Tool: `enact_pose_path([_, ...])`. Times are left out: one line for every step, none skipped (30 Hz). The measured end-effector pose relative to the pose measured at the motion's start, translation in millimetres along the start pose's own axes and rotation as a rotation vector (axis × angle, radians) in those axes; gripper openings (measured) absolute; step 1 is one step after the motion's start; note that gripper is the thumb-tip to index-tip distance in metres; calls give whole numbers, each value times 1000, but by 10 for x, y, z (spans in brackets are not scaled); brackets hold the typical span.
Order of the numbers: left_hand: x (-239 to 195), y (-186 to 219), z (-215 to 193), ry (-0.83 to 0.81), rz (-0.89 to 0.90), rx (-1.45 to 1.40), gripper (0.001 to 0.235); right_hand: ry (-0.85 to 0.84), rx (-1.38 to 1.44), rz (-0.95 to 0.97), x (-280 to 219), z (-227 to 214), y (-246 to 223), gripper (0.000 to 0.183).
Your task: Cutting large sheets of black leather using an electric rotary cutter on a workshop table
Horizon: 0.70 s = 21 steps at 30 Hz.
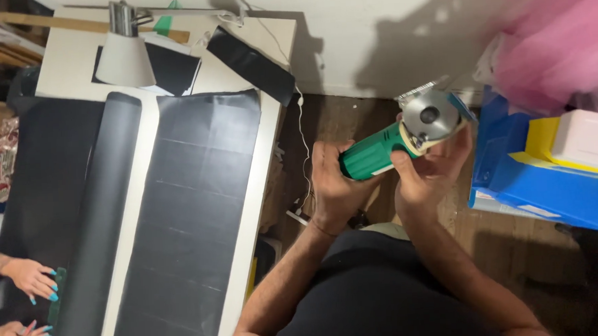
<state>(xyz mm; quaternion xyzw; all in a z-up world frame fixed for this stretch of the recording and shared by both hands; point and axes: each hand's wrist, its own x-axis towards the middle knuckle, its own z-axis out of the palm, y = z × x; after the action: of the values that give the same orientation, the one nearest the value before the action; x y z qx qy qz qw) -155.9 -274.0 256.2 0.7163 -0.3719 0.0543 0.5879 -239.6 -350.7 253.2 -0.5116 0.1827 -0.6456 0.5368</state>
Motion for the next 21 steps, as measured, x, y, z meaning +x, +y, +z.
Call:
enact_pose_path([1,3,17,-11,3,-6,47,10,-6,-4,-9,-36,3,94])
enact_pose_path([7,8,49,-32,-50,-55,46,27,-53,53,-6,-79,9,95])
enact_pose_path([12,14,80,-55,-104,-103,45,45,-98,110,-4,-122,14,95])
enact_pose_path([-8,8,91,-65,-102,-108,45,54,-105,107,8,-100,-8,95])
enact_pose_path([-28,0,98,-112,-172,-124,46,83,-98,154,18,-75,-28,94])
enact_pose_path([-39,-12,124,-156,-240,-143,48,110,-91,197,46,-55,-39,93])
enact_pose_path([-53,-29,171,-165,-236,-151,48,118,-97,189,50,-75,-11,93])
enact_pose_path([-74,-45,192,-177,-242,-144,47,127,-83,213,39,-83,12,92])
enact_pose_path([-95,-64,210,-188,-248,-137,46,135,-68,238,24,-87,37,91])
enact_pose_path([-111,-101,250,-192,-250,-139,46,138,-72,238,24,-196,139,91])
enact_pose_path([-129,-140,287,-216,-218,-69,47,90,-57,242,21,-304,242,98])
enact_pose_path([-151,-180,319,-237,-189,2,48,40,-41,250,14,-410,344,104])
enact_pose_path([-166,-216,353,-239,-194,1,48,40,-45,253,-4,-460,415,104])
enact_pose_path([-187,-250,379,-263,-222,26,54,18,-48,284,-32,-510,478,111])
enact_pose_path([-210,-285,405,-287,-250,51,59,-4,-50,315,-62,-561,542,117])
enact_pose_path([-211,-270,424,-293,-257,50,59,-1,-56,321,-81,-507,514,117])
enact_pose_path([-211,-255,444,-332,-296,68,60,53,-10,393,-100,-454,487,126])
enact_pose_path([-196,-245,473,-366,-332,86,61,105,38,460,-100,-393,472,134])
enact_pose_path([-183,-200,476,-368,-336,85,61,106,34,463,-99,-418,482,134])
enact_pose_path([-157,-160,472,-439,-426,109,58,111,23,443,-98,-430,497,132])
enact_pose_path([-130,-115,471,-511,-516,133,56,117,11,424,-93,-444,509,130])
